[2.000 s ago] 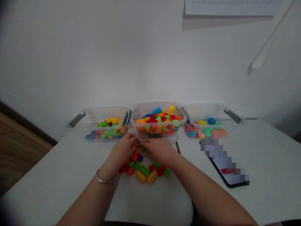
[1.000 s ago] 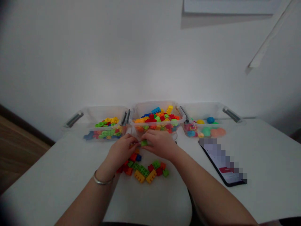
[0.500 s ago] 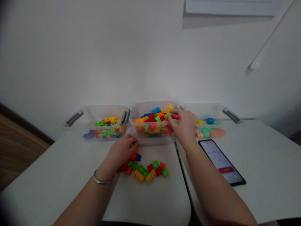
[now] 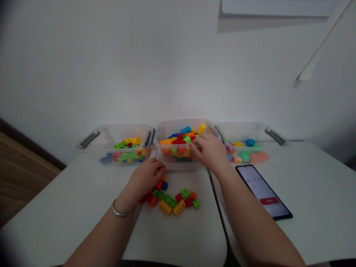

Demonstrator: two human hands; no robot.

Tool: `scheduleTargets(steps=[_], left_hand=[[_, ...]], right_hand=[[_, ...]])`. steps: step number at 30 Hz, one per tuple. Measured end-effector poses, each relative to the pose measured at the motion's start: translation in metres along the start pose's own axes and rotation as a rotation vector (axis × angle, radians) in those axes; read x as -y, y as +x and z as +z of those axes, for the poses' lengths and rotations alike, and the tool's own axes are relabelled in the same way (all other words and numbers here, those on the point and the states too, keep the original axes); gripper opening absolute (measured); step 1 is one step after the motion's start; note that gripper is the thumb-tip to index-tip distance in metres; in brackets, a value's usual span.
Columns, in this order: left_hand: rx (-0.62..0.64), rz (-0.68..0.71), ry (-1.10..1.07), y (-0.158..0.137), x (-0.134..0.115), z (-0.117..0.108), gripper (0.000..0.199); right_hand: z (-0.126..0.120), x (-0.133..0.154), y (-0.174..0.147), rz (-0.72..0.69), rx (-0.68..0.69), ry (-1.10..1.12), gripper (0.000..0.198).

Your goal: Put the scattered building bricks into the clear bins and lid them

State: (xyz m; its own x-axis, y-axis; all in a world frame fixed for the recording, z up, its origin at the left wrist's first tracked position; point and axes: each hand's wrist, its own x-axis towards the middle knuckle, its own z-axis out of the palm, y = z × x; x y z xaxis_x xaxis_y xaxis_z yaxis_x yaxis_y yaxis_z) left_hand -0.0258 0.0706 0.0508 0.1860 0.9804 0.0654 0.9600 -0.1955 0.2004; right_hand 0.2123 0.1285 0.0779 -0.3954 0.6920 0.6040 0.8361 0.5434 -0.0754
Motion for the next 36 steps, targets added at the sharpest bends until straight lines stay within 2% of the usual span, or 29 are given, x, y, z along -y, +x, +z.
scheduleTargets(steps=[4,8,17,21,23,26,30,36], left_hand=[[0.003,0.004,0.005,-0.001,0.000,0.000,0.026],[0.021,-0.003,0.006,-0.001,-0.002,-0.002,0.025],[0.039,0.006,0.005,-0.001,-0.001,-0.001,0.026],[0.026,0.008,0.006,-0.001,-0.001,-0.001,0.026],[0.022,0.007,0.000,-0.001,-0.001,-0.001,0.026],[0.019,0.021,-0.006,0.000,-0.001,0.000,0.026],[0.016,0.036,-0.004,-0.001,0.001,0.002,0.025],[0.027,0.026,0.001,-0.001,0.001,0.002,0.025]], right_hand=[[-0.006,0.006,0.002,0.013,0.158,-0.114,0.037],[-0.008,0.012,0.005,0.064,0.222,-0.199,0.041],[-0.004,0.010,0.005,0.038,0.192,-0.163,0.039],[-0.004,0.010,0.003,0.017,0.077,0.001,0.022],[-0.004,0.014,0.005,-0.003,0.067,0.083,0.019],[-0.004,0.026,0.012,-0.039,0.163,0.080,0.021],[-0.005,0.037,0.024,-0.010,0.308,-0.103,0.027],[-0.007,0.032,0.037,0.037,0.388,-0.096,0.038]])
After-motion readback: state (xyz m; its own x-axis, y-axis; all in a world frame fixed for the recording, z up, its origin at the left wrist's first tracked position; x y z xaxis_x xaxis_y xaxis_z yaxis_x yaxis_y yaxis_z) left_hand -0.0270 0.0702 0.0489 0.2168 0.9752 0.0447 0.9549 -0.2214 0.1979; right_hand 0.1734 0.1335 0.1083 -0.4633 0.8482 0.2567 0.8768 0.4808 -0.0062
